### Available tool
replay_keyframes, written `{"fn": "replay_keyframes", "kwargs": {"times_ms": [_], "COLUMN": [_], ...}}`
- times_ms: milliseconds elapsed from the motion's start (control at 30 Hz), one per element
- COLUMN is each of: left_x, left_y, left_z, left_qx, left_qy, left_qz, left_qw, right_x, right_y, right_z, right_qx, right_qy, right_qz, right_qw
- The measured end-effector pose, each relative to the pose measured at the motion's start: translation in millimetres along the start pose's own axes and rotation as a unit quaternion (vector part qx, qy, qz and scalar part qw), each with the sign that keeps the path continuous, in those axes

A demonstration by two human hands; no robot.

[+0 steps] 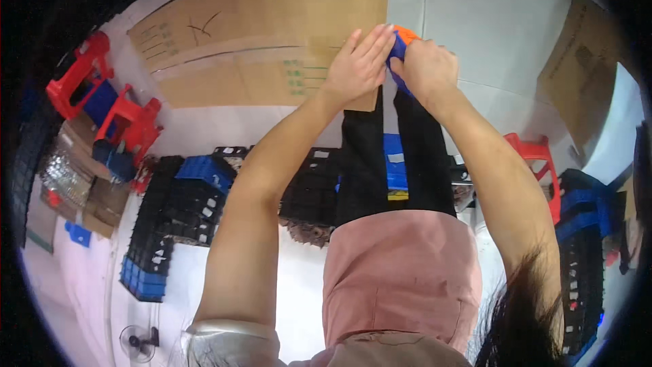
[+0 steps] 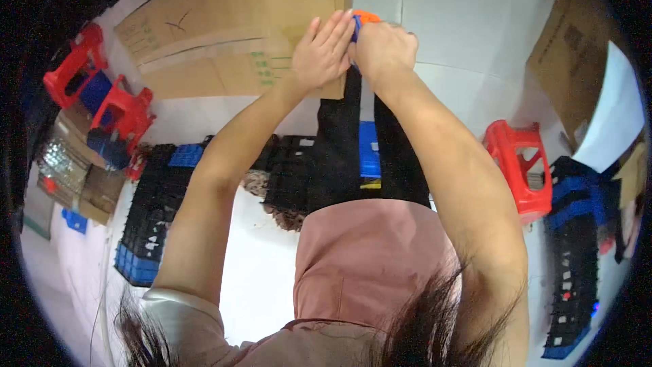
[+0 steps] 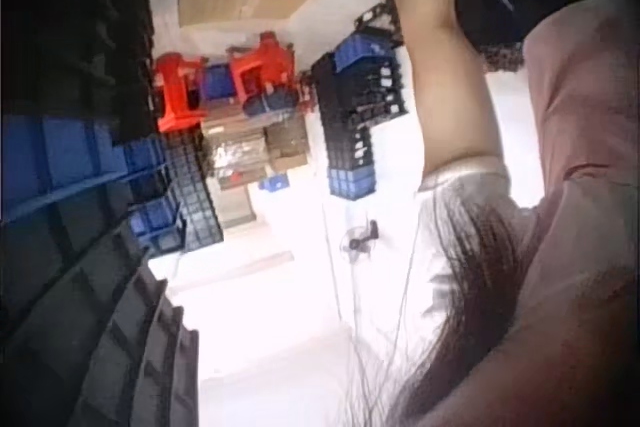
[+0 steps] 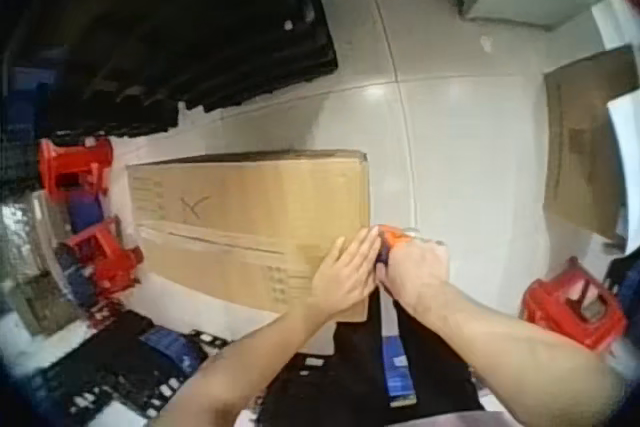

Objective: The recorder is placing a protective sheet over items in a box, folding the flaps, and sealing it with a tape dispenser.

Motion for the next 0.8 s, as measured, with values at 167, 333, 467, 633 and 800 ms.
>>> {"fn": "replay_keyframes", "kwargs": {"times_ms": [167, 333, 467, 633, 800], "left_x": [-2.9, 11.0, 33.5, 40.9, 47.6], "left_y": [-4.0, -6.8, 10.2, 90.9, 96.7], "left_z": [-4.5, -22.2, -41.9, -36.3, -44.8], "left_qx": [0.101, 0.282, 0.443, 0.546, 0.264], "left_qy": [-0.026, 0.007, 0.06, 0.004, -0.05], "left_qz": [0.078, 0.17, 0.321, 0.471, 0.492], "left_qw": [0.991, 0.944, 0.835, 0.693, 0.828], "right_x": [-0.6, -1.1, 18.7, -23.3, -52.4], "right_y": [13.6, 31.0, 117.1, 141.6, 133.9], "right_z": [4.2, 3.1, -85.4, -185.0, -229.0], "right_qx": [0.04, -0.051, -0.132, -0.071, 0.055], "right_qy": [0.004, -0.022, 0.028, 0.017, 0.145], "right_qz": [-0.046, -0.103, -0.232, -0.123, -0.092], "right_qw": [0.998, 0.993, 0.963, 0.99, 0.984]}}
Point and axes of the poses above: each hand's wrist, its own x-axis towards the middle knuckle, its own y-axis out of the palm, z = x × y, the point moved 3 cm from there along x, towards the middle knuckle, and after that the axes turned 9 degrees about -y, right-handed, at the moved point
